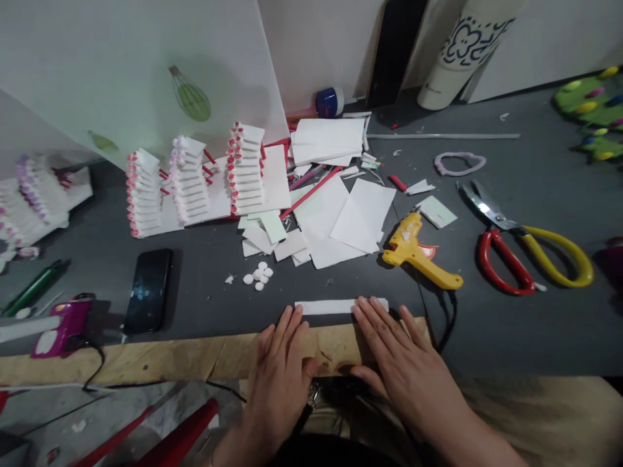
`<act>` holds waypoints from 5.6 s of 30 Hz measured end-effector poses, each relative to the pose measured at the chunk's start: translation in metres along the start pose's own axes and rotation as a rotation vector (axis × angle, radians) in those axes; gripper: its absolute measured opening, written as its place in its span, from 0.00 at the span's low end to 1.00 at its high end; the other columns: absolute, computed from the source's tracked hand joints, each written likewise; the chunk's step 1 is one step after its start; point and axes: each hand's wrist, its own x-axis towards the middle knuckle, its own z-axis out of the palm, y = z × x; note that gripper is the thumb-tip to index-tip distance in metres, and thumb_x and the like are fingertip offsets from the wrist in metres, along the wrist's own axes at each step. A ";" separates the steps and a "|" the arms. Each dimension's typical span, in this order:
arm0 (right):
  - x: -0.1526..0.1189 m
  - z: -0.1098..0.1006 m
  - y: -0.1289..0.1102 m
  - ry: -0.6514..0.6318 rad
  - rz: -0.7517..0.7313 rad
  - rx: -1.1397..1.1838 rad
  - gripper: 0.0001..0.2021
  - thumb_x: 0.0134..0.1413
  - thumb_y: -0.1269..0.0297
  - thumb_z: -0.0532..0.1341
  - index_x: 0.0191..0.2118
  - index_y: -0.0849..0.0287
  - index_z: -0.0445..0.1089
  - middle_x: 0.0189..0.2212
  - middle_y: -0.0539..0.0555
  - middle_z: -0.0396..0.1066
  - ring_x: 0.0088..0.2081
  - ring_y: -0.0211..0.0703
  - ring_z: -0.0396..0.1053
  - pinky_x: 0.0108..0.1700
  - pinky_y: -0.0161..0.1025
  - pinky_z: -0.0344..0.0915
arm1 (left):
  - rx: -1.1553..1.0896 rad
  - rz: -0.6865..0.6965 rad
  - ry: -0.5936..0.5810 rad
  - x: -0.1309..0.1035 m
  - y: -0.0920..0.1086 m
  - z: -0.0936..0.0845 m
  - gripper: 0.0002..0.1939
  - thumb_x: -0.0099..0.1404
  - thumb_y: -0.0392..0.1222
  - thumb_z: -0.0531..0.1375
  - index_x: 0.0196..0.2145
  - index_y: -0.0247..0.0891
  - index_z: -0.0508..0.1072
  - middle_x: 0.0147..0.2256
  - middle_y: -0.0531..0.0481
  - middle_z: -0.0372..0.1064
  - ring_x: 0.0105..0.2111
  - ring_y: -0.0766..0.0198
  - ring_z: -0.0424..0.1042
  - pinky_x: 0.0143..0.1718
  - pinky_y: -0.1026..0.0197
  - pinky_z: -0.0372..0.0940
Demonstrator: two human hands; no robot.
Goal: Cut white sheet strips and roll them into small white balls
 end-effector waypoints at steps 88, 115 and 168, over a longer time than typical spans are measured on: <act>0.058 -0.014 0.073 0.016 -0.010 0.345 0.08 0.60 0.71 0.57 0.35 0.57 0.73 0.32 0.55 0.73 0.35 0.44 0.68 0.37 0.39 0.65 | -0.415 0.208 -0.262 0.102 -0.061 -0.007 0.07 0.67 0.37 0.56 0.35 0.39 0.74 0.35 0.49 0.72 0.38 0.61 0.69 0.39 0.57 0.62; 0.041 -0.029 0.083 -0.007 -0.416 -0.085 0.18 0.58 0.77 0.50 0.51 0.69 0.69 0.35 0.61 0.73 0.35 0.48 0.65 0.34 0.42 0.68 | 0.011 0.726 -0.209 0.089 -0.079 -0.005 0.19 0.68 0.27 0.47 0.52 0.32 0.67 0.40 0.39 0.72 0.39 0.58 0.69 0.39 0.55 0.68; 0.025 -0.038 -0.004 0.182 -0.006 -0.184 0.22 0.60 0.73 0.52 0.59 0.72 0.63 0.57 0.64 0.66 0.58 0.56 0.61 0.55 0.50 0.61 | 0.328 0.137 -0.276 0.060 0.032 -0.008 0.27 0.65 0.50 0.60 0.60 0.43 0.63 0.45 0.41 0.67 0.44 0.51 0.63 0.39 0.52 0.63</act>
